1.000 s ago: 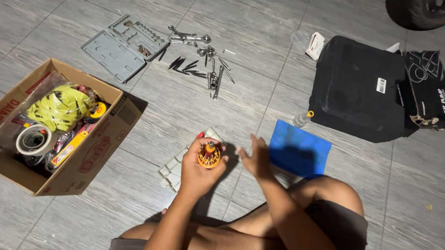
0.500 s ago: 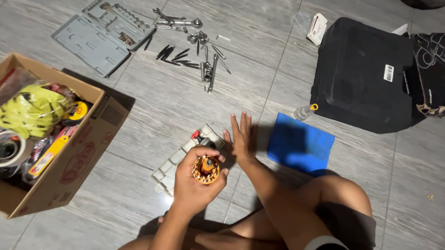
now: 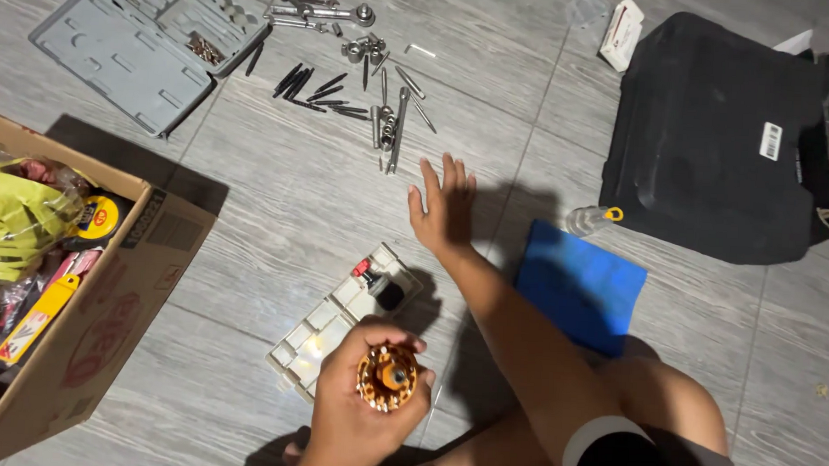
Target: Repairing a small orange mechanical component using a small tool while sitting on the floor.
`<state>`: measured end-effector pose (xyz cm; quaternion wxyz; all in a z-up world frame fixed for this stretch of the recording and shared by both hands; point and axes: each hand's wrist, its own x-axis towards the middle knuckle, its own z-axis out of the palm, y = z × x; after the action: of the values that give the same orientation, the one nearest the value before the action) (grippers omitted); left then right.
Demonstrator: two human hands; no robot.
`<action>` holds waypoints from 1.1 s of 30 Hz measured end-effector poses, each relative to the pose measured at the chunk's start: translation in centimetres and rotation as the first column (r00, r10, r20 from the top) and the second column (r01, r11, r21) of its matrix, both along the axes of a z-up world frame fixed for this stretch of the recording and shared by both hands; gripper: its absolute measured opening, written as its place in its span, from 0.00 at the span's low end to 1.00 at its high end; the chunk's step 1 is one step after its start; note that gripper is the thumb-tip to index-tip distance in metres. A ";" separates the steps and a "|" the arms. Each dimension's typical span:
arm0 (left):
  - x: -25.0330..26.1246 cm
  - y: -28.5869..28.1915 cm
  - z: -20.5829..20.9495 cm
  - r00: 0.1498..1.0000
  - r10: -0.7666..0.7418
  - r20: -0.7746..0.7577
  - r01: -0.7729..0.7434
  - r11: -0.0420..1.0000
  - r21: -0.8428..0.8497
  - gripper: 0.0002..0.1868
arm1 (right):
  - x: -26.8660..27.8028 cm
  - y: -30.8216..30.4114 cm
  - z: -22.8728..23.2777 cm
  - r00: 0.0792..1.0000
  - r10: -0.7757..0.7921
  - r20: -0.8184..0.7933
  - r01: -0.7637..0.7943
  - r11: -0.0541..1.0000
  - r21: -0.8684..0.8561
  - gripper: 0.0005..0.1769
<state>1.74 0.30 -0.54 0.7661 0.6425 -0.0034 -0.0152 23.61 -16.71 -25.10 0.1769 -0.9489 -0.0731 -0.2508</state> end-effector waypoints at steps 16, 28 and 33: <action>0.6 0.6 -0.6 0.989 0.075 -0.127 -0.072 0.997 0.025 0.19 | 3.0 1.6 3.9 0.946 0.305 0.109 -0.305 0.952 -0.020 0.23; 1.2 1.3 -0.1 0.998 0.046 -0.049 -0.048 0.997 -0.053 0.17 | 2.2 2.0 5.4 0.899 0.412 0.148 -0.415 0.910 -0.006 0.10; 1.2 1.8 -0.2 0.993 0.046 0.110 -0.037 0.996 -0.083 0.24 | -0.4 2.1 6.3 0.886 0.439 0.147 -0.443 0.896 -0.009 0.07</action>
<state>2.92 2.13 -0.74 0.7903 0.6106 -0.0334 0.0368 23.18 -14.59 -18.82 0.2351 -0.8845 -0.2963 -0.2732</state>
